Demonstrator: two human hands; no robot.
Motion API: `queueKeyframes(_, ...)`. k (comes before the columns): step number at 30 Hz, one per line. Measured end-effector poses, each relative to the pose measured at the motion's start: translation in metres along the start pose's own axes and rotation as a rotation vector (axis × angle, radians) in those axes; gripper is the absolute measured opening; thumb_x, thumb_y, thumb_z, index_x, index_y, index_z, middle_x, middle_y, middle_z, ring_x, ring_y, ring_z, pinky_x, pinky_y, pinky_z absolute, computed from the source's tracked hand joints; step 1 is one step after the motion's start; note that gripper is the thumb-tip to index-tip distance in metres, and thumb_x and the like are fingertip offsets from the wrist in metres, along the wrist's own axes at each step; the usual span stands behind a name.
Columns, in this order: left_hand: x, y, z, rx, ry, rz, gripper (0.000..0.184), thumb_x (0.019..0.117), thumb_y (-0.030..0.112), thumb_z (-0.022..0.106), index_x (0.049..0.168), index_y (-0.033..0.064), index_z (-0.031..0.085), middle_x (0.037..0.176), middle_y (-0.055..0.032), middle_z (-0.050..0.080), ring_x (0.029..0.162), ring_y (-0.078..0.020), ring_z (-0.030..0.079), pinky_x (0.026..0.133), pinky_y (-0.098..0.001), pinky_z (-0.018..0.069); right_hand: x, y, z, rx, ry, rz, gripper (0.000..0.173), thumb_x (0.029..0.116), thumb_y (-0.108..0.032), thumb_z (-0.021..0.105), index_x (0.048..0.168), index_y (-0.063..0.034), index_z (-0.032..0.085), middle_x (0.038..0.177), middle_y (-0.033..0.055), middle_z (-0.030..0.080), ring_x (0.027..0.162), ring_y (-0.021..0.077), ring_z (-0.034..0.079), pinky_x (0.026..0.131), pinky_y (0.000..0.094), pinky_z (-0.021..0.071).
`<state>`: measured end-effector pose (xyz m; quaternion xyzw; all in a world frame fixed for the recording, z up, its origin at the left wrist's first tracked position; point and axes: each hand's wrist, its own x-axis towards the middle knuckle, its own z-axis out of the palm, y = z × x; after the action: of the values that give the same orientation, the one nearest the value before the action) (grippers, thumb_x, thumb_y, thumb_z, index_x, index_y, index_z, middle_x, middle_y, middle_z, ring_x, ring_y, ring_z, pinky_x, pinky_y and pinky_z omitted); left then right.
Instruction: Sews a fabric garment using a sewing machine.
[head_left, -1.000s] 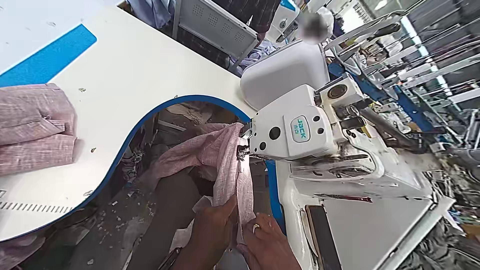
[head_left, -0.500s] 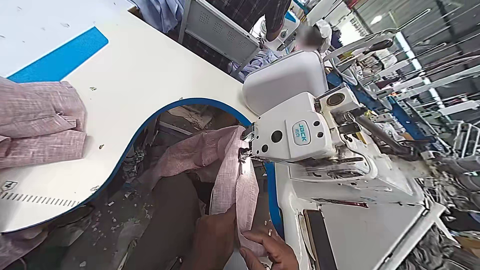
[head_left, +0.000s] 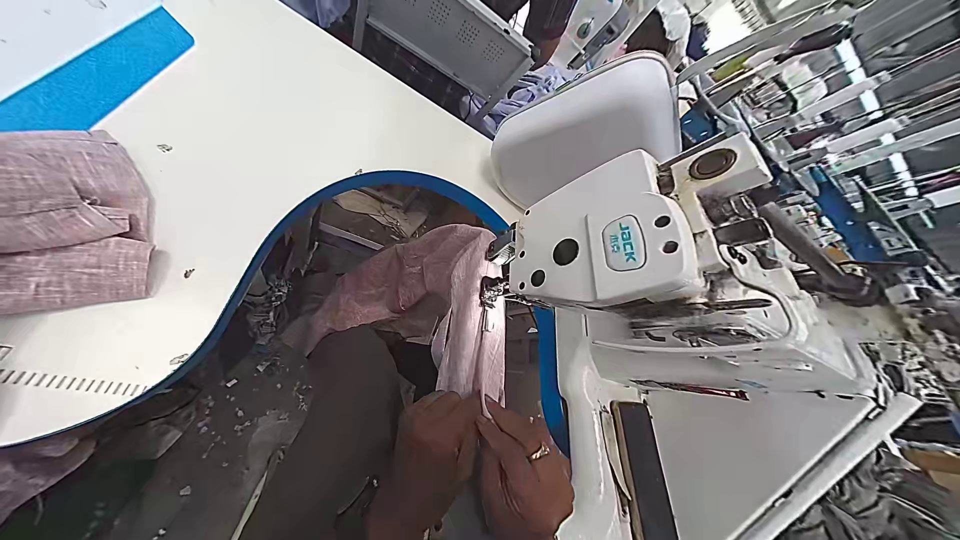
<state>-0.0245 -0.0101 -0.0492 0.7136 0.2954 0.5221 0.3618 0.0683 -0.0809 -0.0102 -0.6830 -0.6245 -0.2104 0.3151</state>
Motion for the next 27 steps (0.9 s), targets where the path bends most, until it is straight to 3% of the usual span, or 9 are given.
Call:
queueKeyframes(4, 0.021, -0.011, 0.009, 0.098, 0.004, 0.104, 0.022, 0.0894, 0.01, 0.058, 0.074, 0.0044, 0.072, 0.055, -0.0019, 0.051, 0.053, -0.0139, 0.052, 0.053, -0.0234, 0.0443, 0.01, 0.008, 0.009, -0.05, 0.023, -0.01, 0.017, 0.0961, -0.011, 0.06, 0.085, -0.007, 0.072, 0.096, 0.0096, 0.078, 0.097, 0.0098, 0.074, 0.091, 0.0166, 0.0542)
queueKeyframes(7, 0.039, -0.017, 0.017, 0.183, 0.005, 0.121, 0.021, 0.0887, 0.011, 0.059, 0.072, 0.0079, 0.071, 0.063, -0.0025, 0.056, 0.063, -0.0168, 0.056, 0.057, -0.026, 0.0462, 0.026, 0.015, 0.018, -0.075, 0.014, 0.019, 0.019, 0.0944, -0.009, 0.059, 0.083, -0.0055, 0.074, 0.098, 0.0108, 0.079, 0.097, 0.0134, 0.074, 0.088, 0.0187, 0.0552)
queueKeyframes(11, 0.049, -0.021, 0.026, 0.203, 0.014, 0.072, 0.019, 0.091, 0.012, 0.061, 0.087, 0.0077, 0.078, 0.101, -0.0107, 0.074, 0.093, -0.0224, 0.07, 0.079, -0.0274, 0.0571, 0.034, 0.015, 0.021, -0.156, -0.13, 0.074, 0.028, 0.0972, -0.012, 0.051, 0.101, -0.0036, 0.077, 0.116, 0.0124, 0.076, 0.115, 0.0234, 0.071, 0.103, 0.031, 0.0515)
queueKeyframes(16, 0.07, 0.001, -0.009, 0.117, -0.005, 0.033, 0.026, 0.0947, 0.009, 0.053, 0.101, 0.0031, 0.078, 0.097, -0.0095, 0.077, 0.088, -0.019, 0.074, 0.079, -0.0306, 0.0597, 0.03, 0.016, 0.022, -0.14, -0.214, 0.077, 0.031, 0.0982, -0.017, 0.049, 0.107, -0.0027, 0.076, 0.126, 0.0189, 0.071, 0.122, 0.0305, 0.067, 0.106, 0.0379, 0.0498)
queueKeyframes(19, 0.123, -0.005, -0.037, -0.173, -0.234, -0.257, 0.042, 0.1063, 0.017, 0.036, 0.129, -0.0024, 0.066, 0.118, -0.0135, 0.073, 0.108, -0.0171, 0.071, 0.095, -0.0373, 0.0572, 0.025, 0.004, 0.027, -0.145, -0.252, 0.097, 0.031, 0.0943, -0.016, 0.049, 0.102, -0.0031, 0.076, 0.13, 0.0276, 0.065, 0.125, 0.0358, 0.064, 0.103, 0.0365, 0.051)
queueKeyframes(22, 0.151, -0.076, 0.03, -0.821, -0.44, -0.75, 0.051, 0.1138, 0.033, 0.022, 0.129, -0.0027, 0.055, 0.107, -0.009, 0.065, 0.096, -0.0108, 0.063, 0.086, -0.0289, 0.0532, 0.029, -0.001, 0.033, -0.186, -0.209, 0.101, 0.031, 0.091, -0.015, 0.049, 0.097, -0.0019, 0.076, 0.131, 0.0301, 0.065, 0.117, 0.0377, 0.068, 0.092, 0.0369, 0.0572)
queueKeyframes(24, 0.188, -0.097, 0.06, -0.968, -0.42, -0.891, 0.042, 0.1121, 0.035, 0.035, 0.128, 0.0023, 0.056, 0.101, -0.0076, 0.066, 0.088, -0.0117, 0.065, 0.079, -0.0304, 0.0561, 0.034, 0.002, 0.037, -0.199, -0.184, 0.103, 0.03, 0.0902, -0.015, 0.05, 0.095, -0.0029, 0.077, 0.13, 0.0289, 0.066, 0.114, 0.0361, 0.07, 0.089, 0.0352, 0.0578)
queueKeyframes(26, 0.217, -0.103, 0.069, -0.796, -0.38, -0.875, 0.025, 0.1031, 0.016, 0.059, 0.12, -0.0017, 0.062, 0.094, -0.0095, 0.067, 0.08, -0.0137, 0.063, 0.076, -0.0332, 0.0552, 0.029, -0.002, 0.037, -0.196, -0.209, 0.122, 0.029, 0.0904, -0.017, 0.052, 0.096, -0.0044, 0.077, 0.131, 0.0268, 0.066, 0.113, 0.0344, 0.07, 0.088, 0.0351, 0.0582)
queueKeyframes(27, 0.219, -0.107, 0.074, -0.747, -0.395, -0.815, 0.018, 0.0998, 0.012, 0.062, 0.112, -0.0007, 0.063, 0.087, -0.006, 0.065, 0.073, -0.0106, 0.062, 0.07, -0.0302, 0.0542, 0.026, -0.003, 0.035, -0.2, -0.218, 0.129, 0.028, 0.0906, -0.018, 0.054, 0.098, -0.005, 0.078, 0.131, 0.0256, 0.066, 0.112, 0.0343, 0.071, 0.087, 0.0366, 0.059)
